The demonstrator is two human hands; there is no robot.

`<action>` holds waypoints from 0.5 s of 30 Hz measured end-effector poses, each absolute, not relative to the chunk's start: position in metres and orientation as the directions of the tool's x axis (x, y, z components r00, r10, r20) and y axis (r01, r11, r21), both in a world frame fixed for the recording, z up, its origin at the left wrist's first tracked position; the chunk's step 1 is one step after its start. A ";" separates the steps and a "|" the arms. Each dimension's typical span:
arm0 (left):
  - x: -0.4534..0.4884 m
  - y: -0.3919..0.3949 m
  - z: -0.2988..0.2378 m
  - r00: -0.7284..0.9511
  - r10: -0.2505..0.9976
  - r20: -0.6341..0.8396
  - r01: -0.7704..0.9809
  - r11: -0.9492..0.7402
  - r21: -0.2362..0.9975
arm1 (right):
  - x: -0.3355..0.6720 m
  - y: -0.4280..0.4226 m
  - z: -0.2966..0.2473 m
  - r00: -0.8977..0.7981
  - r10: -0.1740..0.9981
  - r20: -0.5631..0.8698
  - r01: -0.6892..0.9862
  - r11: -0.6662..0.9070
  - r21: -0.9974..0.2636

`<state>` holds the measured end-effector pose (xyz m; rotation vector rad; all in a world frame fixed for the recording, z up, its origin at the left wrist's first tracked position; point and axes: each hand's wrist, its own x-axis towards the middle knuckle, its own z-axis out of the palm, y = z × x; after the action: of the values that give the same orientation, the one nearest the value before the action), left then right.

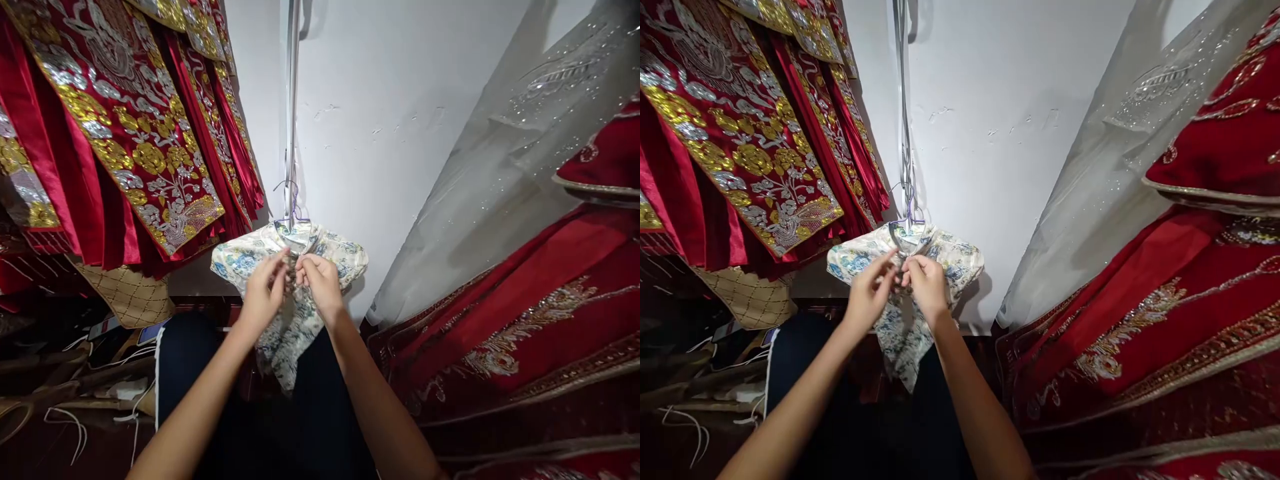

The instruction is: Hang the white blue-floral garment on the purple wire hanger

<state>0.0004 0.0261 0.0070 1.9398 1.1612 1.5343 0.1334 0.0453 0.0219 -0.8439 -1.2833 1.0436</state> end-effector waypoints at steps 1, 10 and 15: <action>-0.002 0.034 0.022 0.068 0.763 0.643 0.394 -0.612 0.686 | 0.134 0.047 0.026 -0.020 0.935 0.354 -0.112 0.350 -0.930; -0.044 0.053 0.055 -0.183 0.509 0.841 0.515 -0.679 0.523 | 0.146 0.068 -0.005 -0.053 0.965 0.258 0.206 0.263 -0.943; -0.117 0.082 0.018 -0.647 0.752 0.125 -0.427 -0.494 0.758 | 0.134 0.045 -0.045 -0.183 0.968 0.172 0.052 0.184 -0.982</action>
<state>-0.1172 0.0819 0.0181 0.5870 0.9264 2.1563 0.1342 0.0447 -0.0446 -1.0334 -1.4699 1.1675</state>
